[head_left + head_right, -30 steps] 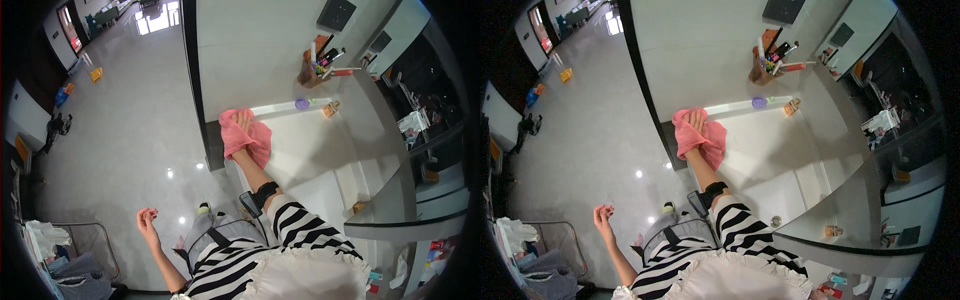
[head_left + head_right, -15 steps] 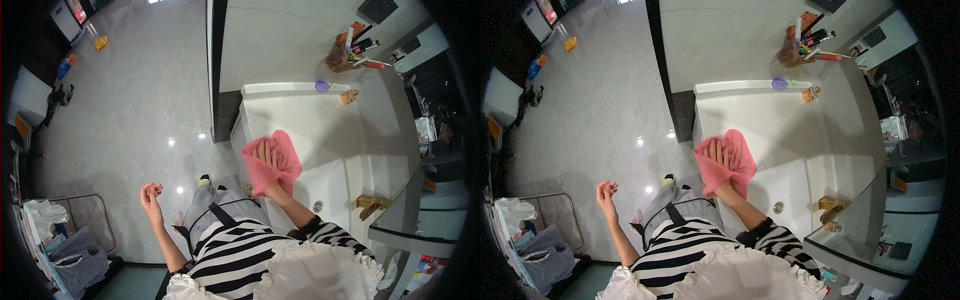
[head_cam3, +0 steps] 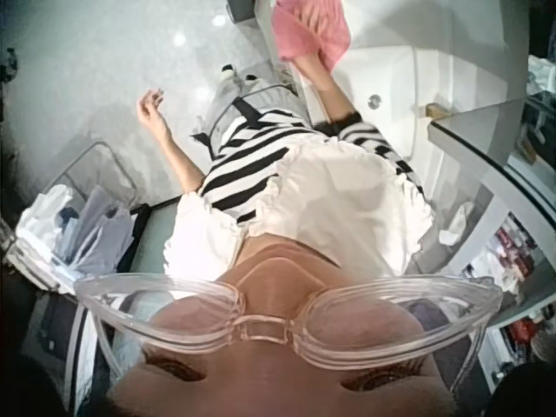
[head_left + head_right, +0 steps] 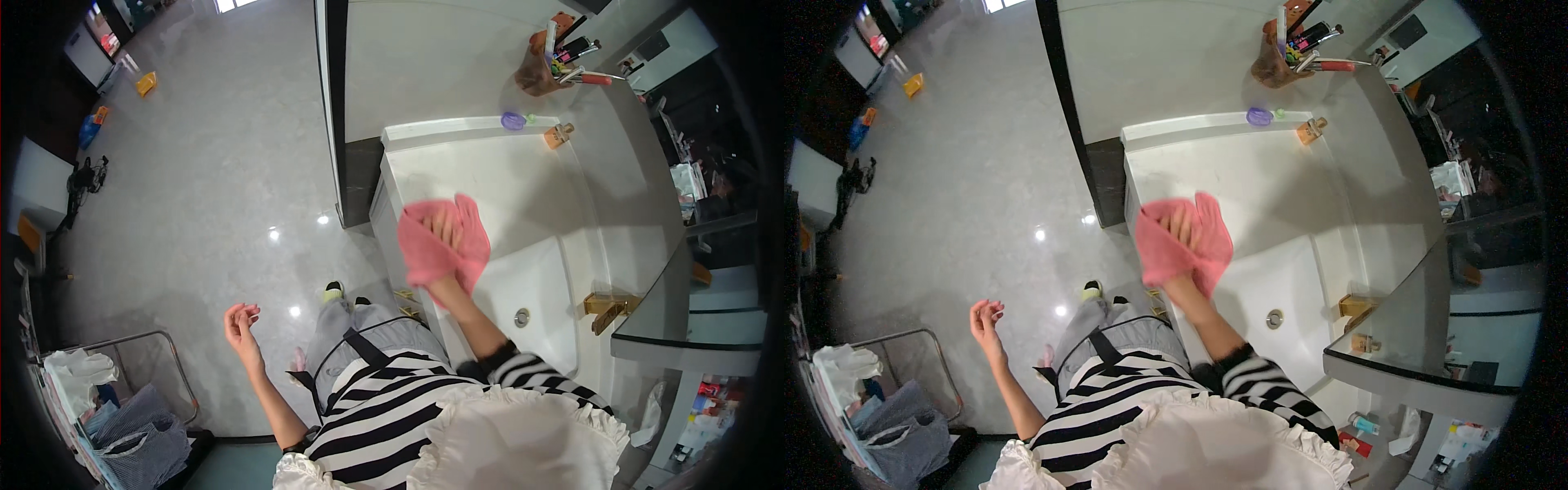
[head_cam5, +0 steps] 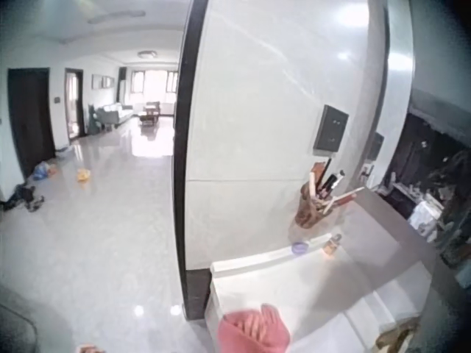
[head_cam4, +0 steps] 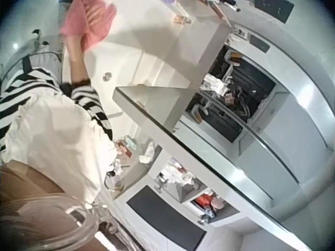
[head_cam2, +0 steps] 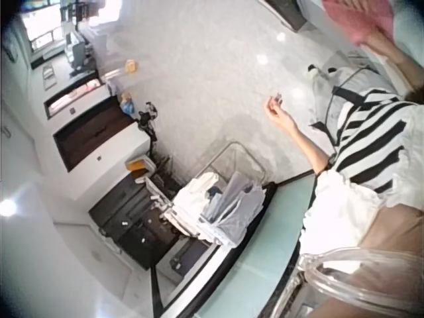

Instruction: Cleaning the bathroom sink and faucet with a pink cloth.

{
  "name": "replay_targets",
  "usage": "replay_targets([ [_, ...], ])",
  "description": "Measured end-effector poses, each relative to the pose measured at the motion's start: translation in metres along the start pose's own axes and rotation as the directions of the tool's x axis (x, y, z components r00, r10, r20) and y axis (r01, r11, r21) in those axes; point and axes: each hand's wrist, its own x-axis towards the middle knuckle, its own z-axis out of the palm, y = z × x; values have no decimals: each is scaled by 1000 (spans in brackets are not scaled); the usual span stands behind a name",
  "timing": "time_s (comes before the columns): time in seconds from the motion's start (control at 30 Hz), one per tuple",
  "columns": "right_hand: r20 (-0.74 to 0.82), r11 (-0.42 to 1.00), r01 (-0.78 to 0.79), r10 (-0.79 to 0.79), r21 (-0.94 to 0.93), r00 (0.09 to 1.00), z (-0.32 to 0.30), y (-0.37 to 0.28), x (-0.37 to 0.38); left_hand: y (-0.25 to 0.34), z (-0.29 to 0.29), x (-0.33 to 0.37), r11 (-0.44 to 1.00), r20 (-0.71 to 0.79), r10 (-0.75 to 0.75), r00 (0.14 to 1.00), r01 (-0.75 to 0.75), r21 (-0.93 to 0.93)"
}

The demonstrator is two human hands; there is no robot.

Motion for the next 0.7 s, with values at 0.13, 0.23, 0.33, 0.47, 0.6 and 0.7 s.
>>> replay_targets([
  [0.13,-88,996,-78,74,-46,993,-3,44,-35,-3,8,1,999,-11,-21,1000,20,-35],
  [0.23,-210,974,-224,211,-35,955,-11,93,37,-2,3,-1,999,-16,-32,999,32,-10],
  [0.33,-276,940,-337,335,42,901,-15,138,119,-2,-6,-7,1000,-28,-6,1000,6,15],
  [0.47,-289,908,-404,419,112,861,-12,145,170,2,-8,-14,1000,-76,5,997,-5,1],
  [0.6,-312,960,-281,273,22,910,4,96,164,-1,-3,-17,999,-86,-34,996,33,-3],
  [0.7,-303,991,-115,90,-68,949,16,45,145,2,4,-7,1000,8,-3,1000,2,17],
])
